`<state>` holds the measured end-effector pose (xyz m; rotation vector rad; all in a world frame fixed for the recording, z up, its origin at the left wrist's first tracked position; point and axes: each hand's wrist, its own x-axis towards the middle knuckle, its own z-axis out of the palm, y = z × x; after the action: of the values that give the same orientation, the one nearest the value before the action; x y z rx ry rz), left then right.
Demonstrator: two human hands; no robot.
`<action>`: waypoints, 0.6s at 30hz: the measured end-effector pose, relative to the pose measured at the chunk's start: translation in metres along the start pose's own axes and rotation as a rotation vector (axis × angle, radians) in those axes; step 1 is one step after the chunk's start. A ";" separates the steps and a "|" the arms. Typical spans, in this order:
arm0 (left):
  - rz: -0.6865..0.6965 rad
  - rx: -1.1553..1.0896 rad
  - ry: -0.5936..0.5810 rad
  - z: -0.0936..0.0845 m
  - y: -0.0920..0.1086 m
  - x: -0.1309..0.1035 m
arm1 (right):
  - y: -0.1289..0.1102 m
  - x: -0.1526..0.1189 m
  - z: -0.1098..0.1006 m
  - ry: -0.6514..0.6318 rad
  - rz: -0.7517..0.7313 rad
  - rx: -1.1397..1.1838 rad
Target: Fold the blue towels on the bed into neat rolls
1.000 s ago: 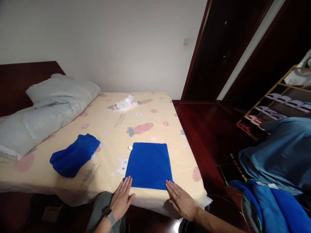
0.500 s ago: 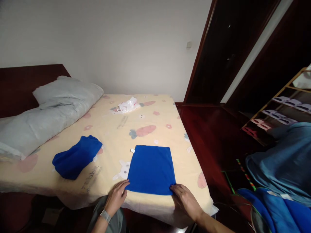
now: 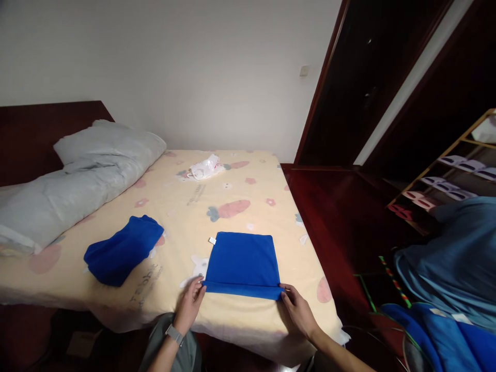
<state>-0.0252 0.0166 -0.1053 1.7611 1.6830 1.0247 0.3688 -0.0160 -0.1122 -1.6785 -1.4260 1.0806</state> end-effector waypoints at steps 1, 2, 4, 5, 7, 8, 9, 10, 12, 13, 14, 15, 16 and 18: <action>0.004 -0.002 0.020 0.001 0.001 0.000 | 0.002 0.002 0.001 0.008 0.015 0.014; 0.009 -0.002 0.029 0.001 0.001 -0.001 | 0.003 0.003 0.001 0.017 0.025 0.026; 0.018 0.001 0.017 0.003 0.003 -0.002 | 0.004 0.003 0.002 0.022 0.029 0.045; 0.016 -0.002 0.006 0.004 0.003 -0.002 | 0.004 0.003 0.002 0.015 0.024 0.051; -0.002 -0.026 -0.017 0.006 0.003 -0.001 | 0.002 0.000 0.002 -0.006 0.004 0.048; -0.015 -0.047 -0.024 0.007 0.003 -0.001 | 0.000 -0.001 0.002 -0.015 -0.008 0.040; -0.027 -0.070 -0.029 0.008 0.002 -0.001 | -0.001 -0.002 0.001 -0.023 -0.017 0.032; -0.037 -0.091 -0.027 0.009 0.001 0.000 | -0.003 -0.002 0.001 -0.028 -0.021 0.027; -0.047 -0.120 -0.003 0.009 0.001 0.001 | -0.005 -0.001 -0.002 -0.040 -0.024 0.041; -0.050 -0.127 0.016 0.009 0.001 0.001 | -0.006 0.000 -0.004 -0.046 -0.028 0.053; -0.054 -0.130 0.031 0.008 0.002 0.000 | -0.007 0.001 -0.006 -0.050 -0.034 0.061; -0.060 -0.131 0.040 0.008 0.003 0.000 | -0.008 0.002 -0.008 -0.051 -0.044 0.060; -0.065 -0.129 0.042 0.007 0.005 -0.001 | -0.009 0.003 -0.009 -0.048 -0.054 0.046; -0.073 -0.104 0.037 0.007 0.008 -0.003 | -0.010 0.004 -0.012 -0.043 -0.063 -0.012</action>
<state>-0.0152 0.0134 -0.1039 1.6128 1.6727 1.0980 0.3756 -0.0104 -0.0993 -1.6167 -1.5053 1.0811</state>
